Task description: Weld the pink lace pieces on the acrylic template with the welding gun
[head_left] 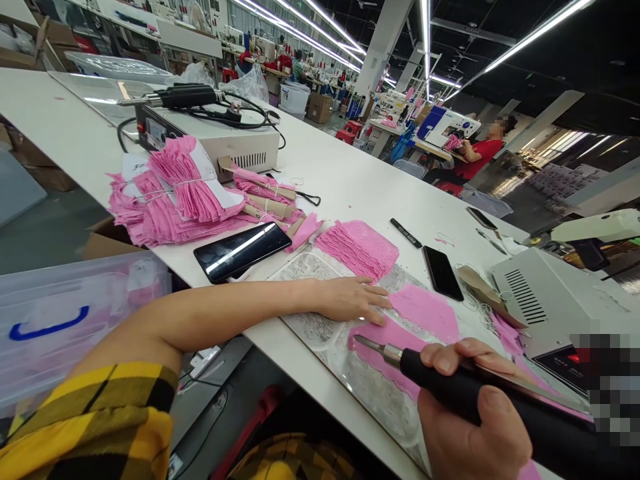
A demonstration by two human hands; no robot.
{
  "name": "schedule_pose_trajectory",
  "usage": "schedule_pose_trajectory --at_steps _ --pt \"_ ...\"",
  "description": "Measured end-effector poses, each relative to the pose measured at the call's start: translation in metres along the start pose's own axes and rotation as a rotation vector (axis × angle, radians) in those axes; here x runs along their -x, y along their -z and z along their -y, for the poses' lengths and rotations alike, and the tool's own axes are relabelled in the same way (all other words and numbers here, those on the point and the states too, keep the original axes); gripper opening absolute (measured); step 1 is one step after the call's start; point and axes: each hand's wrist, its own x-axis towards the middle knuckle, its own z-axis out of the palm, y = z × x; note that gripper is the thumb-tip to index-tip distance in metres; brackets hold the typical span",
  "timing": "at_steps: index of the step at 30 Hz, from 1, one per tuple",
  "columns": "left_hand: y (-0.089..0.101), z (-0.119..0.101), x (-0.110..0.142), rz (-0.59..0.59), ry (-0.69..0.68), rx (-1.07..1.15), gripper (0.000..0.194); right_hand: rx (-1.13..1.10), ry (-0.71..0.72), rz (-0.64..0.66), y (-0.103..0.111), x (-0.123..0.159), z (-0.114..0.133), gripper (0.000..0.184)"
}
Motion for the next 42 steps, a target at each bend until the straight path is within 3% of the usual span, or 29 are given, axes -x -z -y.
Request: schedule_pose_trajectory --at_steps 7,18,24,29,35,42 --pt "-0.003 0.001 0.0 -0.042 0.041 0.108 0.037 0.009 -0.09 -0.091 -0.004 0.0 -0.003 0.014" --pt "0.0 0.0 -0.001 0.026 0.003 0.02 0.037 0.002 -0.058 -0.008 -0.004 0.0 -0.009 0.007" --pt "0.013 -0.001 0.002 0.002 0.057 0.054 0.047 -0.048 -0.077 -0.124 0.002 -0.008 0.0 0.013" --pt "0.021 -0.038 0.026 -0.138 0.19 0.083 0.05 0.034 -0.031 -0.195 0.021 -0.032 0.011 0.012" --pt "0.002 -0.093 0.052 -0.292 0.292 0.053 0.033 0.039 -0.046 -0.231 0.026 -0.051 -0.007 0.01" --pt "-0.009 -0.099 0.053 -0.323 0.32 -0.015 0.032 0.054 -0.081 -0.242 0.024 -0.052 -0.02 0.012"
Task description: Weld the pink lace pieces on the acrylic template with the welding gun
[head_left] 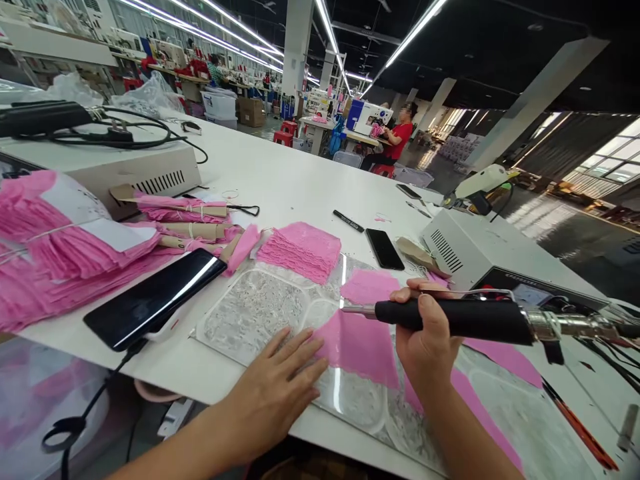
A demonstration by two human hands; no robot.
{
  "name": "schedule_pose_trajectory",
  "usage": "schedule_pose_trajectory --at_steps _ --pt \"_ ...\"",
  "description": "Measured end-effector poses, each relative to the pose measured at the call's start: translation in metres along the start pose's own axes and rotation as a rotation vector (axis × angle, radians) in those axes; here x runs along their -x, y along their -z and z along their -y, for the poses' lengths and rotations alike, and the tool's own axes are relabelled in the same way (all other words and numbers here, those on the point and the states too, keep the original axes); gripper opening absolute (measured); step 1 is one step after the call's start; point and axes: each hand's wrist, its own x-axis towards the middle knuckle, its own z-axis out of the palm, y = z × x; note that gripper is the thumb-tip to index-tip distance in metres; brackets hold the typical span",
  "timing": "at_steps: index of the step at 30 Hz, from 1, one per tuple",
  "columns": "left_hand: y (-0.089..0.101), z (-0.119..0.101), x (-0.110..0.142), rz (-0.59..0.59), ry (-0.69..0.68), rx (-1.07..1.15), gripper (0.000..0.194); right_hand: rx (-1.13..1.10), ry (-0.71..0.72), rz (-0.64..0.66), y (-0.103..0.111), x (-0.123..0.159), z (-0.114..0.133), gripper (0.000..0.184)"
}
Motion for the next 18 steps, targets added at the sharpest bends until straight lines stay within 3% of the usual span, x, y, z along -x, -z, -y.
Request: schedule_pose_trajectory --at_steps 18 --pt "0.0003 0.0002 0.0042 -0.011 0.028 0.025 0.033 -0.027 -0.003 0.057 0.0001 -0.0011 -0.003 0.011"
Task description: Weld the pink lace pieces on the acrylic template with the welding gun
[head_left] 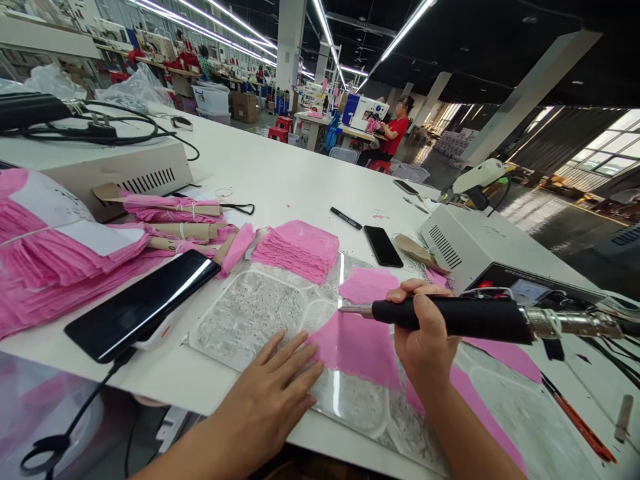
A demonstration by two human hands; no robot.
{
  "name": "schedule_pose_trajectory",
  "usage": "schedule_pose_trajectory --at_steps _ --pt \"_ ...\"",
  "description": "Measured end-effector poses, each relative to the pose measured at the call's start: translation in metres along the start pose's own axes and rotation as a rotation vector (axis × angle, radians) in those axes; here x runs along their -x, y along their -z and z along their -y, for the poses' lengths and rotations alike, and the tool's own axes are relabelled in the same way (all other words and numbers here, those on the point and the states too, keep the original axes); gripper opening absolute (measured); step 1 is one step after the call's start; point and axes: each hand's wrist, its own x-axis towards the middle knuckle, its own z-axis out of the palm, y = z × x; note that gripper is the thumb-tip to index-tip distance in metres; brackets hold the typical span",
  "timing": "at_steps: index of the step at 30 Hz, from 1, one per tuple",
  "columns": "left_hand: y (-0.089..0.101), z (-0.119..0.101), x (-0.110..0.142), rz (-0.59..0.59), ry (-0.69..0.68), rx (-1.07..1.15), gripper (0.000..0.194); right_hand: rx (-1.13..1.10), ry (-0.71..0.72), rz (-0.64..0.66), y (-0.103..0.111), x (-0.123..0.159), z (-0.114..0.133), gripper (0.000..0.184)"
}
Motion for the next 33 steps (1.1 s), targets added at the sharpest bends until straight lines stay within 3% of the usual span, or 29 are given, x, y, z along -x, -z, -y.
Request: schedule_pose_trajectory --at_steps 7,13,17,33 --pt "-0.001 0.003 0.003 -0.01 -0.056 -0.086 0.037 -0.033 0.053 -0.062 0.004 -0.008 0.011 0.009" --pt "-0.005 0.008 0.004 -0.097 -0.081 -0.074 0.036 0.04 0.123 -0.211 0.04 -0.024 0.035 0.01" --pt "-0.004 0.009 0.001 -0.11 -0.075 -0.06 0.034 0.063 0.121 -0.269 0.058 -0.027 0.035 0.01" --pt "0.0 0.012 0.004 -0.05 -0.071 -0.088 0.036 0.089 0.126 -0.171 0.06 -0.026 0.023 0.007"
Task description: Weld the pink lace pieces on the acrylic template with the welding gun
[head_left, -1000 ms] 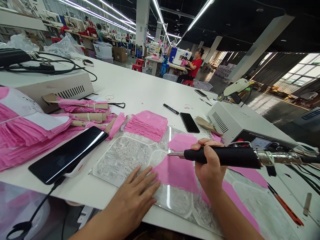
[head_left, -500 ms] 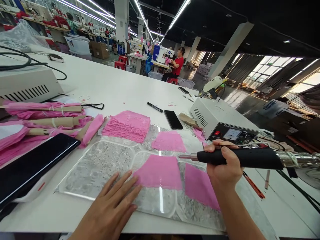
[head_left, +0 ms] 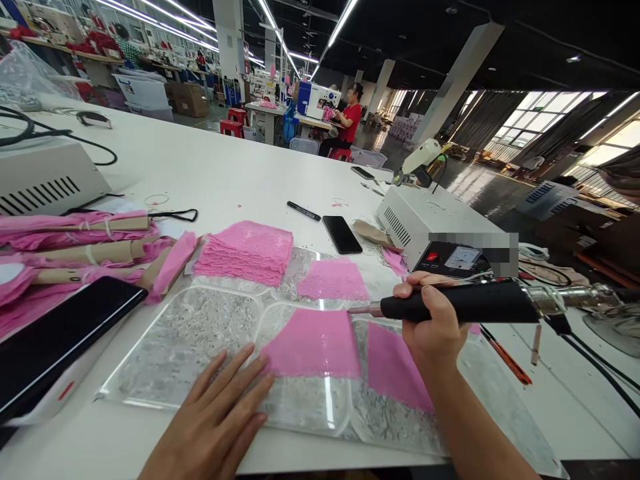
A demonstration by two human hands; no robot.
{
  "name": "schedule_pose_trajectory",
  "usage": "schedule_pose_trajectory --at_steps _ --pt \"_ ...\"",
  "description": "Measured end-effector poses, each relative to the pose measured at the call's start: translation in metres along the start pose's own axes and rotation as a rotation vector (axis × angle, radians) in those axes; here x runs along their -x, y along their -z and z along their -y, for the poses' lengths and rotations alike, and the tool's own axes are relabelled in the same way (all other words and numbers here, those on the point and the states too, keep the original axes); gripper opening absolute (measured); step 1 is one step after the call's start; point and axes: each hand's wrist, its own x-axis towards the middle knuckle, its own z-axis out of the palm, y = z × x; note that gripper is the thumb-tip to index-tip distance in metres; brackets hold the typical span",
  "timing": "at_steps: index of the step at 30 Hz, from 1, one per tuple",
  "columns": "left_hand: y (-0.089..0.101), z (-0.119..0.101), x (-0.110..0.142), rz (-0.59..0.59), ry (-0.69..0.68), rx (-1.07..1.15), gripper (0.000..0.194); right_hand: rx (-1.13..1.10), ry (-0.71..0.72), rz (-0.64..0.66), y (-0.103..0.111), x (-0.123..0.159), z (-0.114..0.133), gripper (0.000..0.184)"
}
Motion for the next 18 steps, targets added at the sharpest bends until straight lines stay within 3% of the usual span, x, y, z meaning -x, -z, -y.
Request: schedule_pose_trajectory --at_steps 10,18 --pt "-0.004 0.001 0.002 -0.025 -0.009 0.025 0.035 -0.012 -0.023 -0.07 0.003 -0.002 0.009 0.007" --pt "-0.003 -0.01 0.002 -0.033 0.129 0.124 0.037 -0.035 -0.122 -0.024 0.014 0.004 0.016 0.009"
